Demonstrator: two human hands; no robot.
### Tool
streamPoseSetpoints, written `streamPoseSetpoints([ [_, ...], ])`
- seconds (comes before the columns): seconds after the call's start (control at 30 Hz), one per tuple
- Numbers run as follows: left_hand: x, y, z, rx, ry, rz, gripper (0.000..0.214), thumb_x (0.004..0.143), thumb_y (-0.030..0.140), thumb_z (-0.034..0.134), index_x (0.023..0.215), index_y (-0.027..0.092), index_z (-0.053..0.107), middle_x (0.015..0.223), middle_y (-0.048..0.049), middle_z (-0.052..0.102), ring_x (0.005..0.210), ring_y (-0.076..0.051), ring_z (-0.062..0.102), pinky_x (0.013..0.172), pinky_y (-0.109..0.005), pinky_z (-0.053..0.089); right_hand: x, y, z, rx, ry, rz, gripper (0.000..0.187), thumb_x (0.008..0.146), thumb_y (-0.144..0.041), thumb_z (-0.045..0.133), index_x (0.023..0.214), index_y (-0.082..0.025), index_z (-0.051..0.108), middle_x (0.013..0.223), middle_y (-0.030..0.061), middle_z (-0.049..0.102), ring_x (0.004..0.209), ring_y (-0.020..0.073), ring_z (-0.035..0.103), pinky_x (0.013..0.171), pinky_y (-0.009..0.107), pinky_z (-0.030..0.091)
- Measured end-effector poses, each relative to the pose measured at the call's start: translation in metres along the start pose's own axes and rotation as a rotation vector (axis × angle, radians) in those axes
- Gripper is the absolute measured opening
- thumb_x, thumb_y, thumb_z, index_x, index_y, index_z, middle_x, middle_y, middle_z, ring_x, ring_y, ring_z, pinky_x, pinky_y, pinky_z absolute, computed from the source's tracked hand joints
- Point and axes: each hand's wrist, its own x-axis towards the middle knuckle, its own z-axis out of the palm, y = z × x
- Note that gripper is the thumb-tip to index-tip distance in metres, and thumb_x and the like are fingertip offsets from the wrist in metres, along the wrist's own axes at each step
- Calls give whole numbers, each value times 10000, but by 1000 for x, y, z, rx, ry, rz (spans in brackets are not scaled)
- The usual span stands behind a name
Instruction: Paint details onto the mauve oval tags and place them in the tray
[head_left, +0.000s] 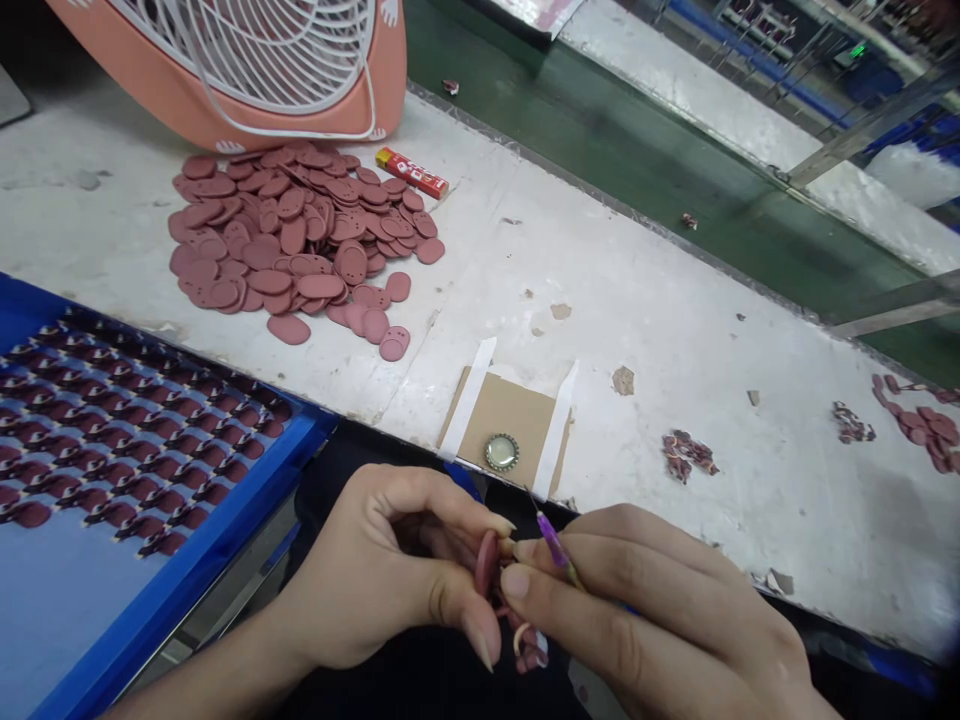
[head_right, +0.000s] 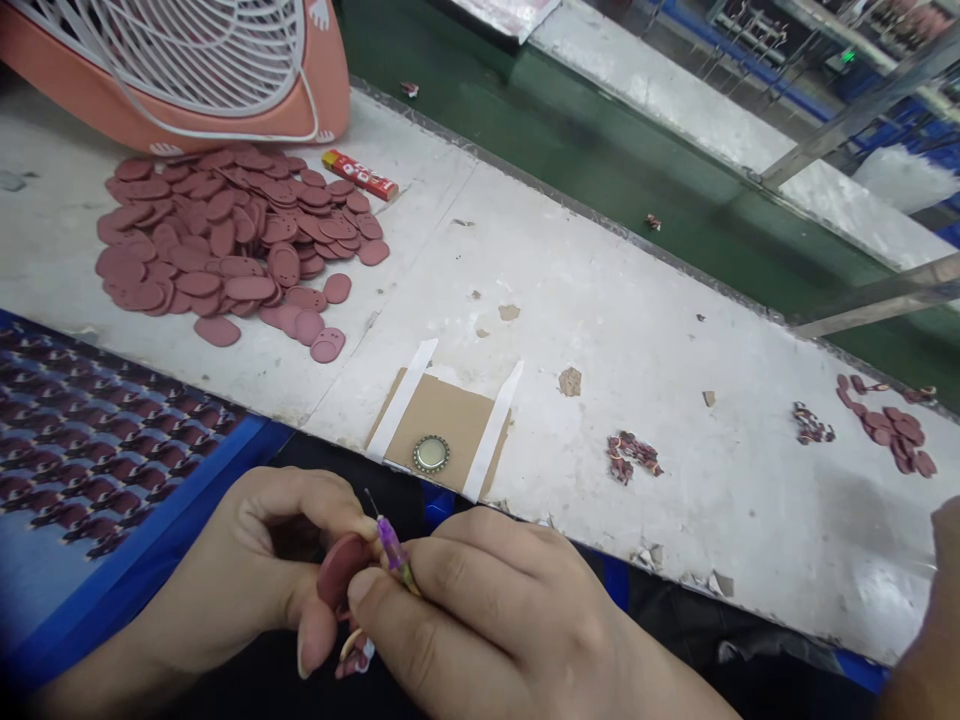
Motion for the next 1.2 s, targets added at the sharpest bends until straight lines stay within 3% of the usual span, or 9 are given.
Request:
streamPoseSetpoints([
  [0.8,1,0,-4,43,18,24,259,610,95,891,806,242,806,689,29,786,549,-151,732,525,-212,610,2,4,4,-22,28,-65,196,981,-66,516,1042,-43,701,850,82,686,797,151,649,690,229,590],
  [0.97,4,0,-6,29,7,12,247,600,112,902,790,234,803,676,8,788,549,-158,731,528,-215,597,3,7,5,-39,-49,-63,226,1003,-69,476,1083,-39,686,879,89,680,839,149,643,728,242,585],
  [1.1,8,-8,-13,-55,99,4,288,568,301,934,793,196,788,641,-1,741,517,-97,663,460,-132,525,-4,9,3,-89,36,-61,264,971,-169,611,1220,-90,640,1039,91,654,989,165,632,836,265,576],
  [1.2,9,-12,-17,-212,141,-97,322,624,396,894,804,161,768,660,2,670,555,-72,627,425,-79,480,-9,11,0,-140,166,-22,319,958,-212,644,1251,-92,611,1077,98,628,1005,174,620,854,275,560],
])
